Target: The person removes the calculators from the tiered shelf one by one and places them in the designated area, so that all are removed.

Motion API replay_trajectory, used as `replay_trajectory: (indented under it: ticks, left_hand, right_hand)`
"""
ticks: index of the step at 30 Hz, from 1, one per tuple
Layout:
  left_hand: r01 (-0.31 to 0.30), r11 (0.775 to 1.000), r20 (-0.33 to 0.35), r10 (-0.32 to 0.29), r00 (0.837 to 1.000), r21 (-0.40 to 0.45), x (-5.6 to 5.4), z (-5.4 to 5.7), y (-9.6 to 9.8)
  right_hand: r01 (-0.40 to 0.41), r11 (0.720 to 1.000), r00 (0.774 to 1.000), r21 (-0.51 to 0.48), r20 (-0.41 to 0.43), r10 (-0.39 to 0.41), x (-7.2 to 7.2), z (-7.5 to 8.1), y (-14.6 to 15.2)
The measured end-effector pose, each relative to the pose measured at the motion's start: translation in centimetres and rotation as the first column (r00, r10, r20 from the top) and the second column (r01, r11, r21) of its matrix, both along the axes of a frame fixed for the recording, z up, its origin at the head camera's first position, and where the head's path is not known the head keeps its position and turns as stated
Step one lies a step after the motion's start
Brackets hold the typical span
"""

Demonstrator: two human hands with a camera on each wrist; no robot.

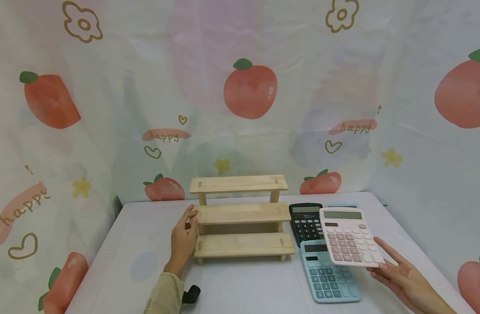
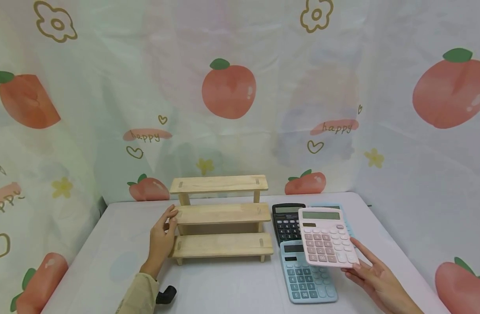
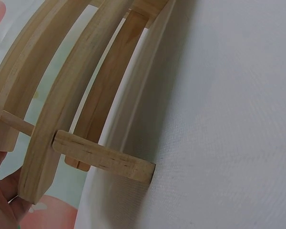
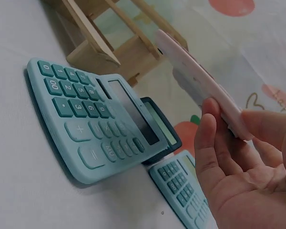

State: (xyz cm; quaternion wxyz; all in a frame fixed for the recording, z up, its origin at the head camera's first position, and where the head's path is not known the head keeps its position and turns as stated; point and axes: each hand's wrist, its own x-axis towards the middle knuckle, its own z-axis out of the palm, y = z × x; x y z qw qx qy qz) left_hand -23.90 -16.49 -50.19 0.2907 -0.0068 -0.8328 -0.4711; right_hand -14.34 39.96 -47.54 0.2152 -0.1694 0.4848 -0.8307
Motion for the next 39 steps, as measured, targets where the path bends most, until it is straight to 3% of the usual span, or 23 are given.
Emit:
replay_trajectory:
  ticks: [7, 17, 28, 33, 39]
  left_hand:
    - [0.012, 1.000, 0.009, -0.012, 1.000, 0.007, 0.2, 0.2, 0.1]
    - [0.006, 1.000, 0.005, -0.006, 1.000, -0.002, -0.1, 0.0, 0.1]
    - [0.001, 1.000, 0.005, -0.001, 1.000, -0.009, 0.0, 0.2, 0.1]
    - [0.005, 1.000, 0.014, -0.005, 1.000, -0.008, 0.0, 0.3, 0.0]
    - [0.012, 1.000, 0.020, -0.012, 1.000, -0.006, 0.1, 0.3, 0.0]
  right_hand:
    - [-0.010, 1.000, 0.999, 0.017, 0.053, 0.009, 0.1, -0.2, 1.2]
    - [0.071, 0.994, 0.997, 0.087, 0.022, -0.073, 0.3, -0.9, 2.3]
    - [0.074, 0.991, 0.997, 0.111, 0.027, -0.077, 0.6, -1.5, 3.9]
    - [0.031, 0.996, 0.997, 0.081, 0.073, -0.037, 0.5, -2.0, 5.0]
    - [0.055, 0.988, 0.984, 0.143, 0.159, -0.078, 0.6, -2.7, 6.4]
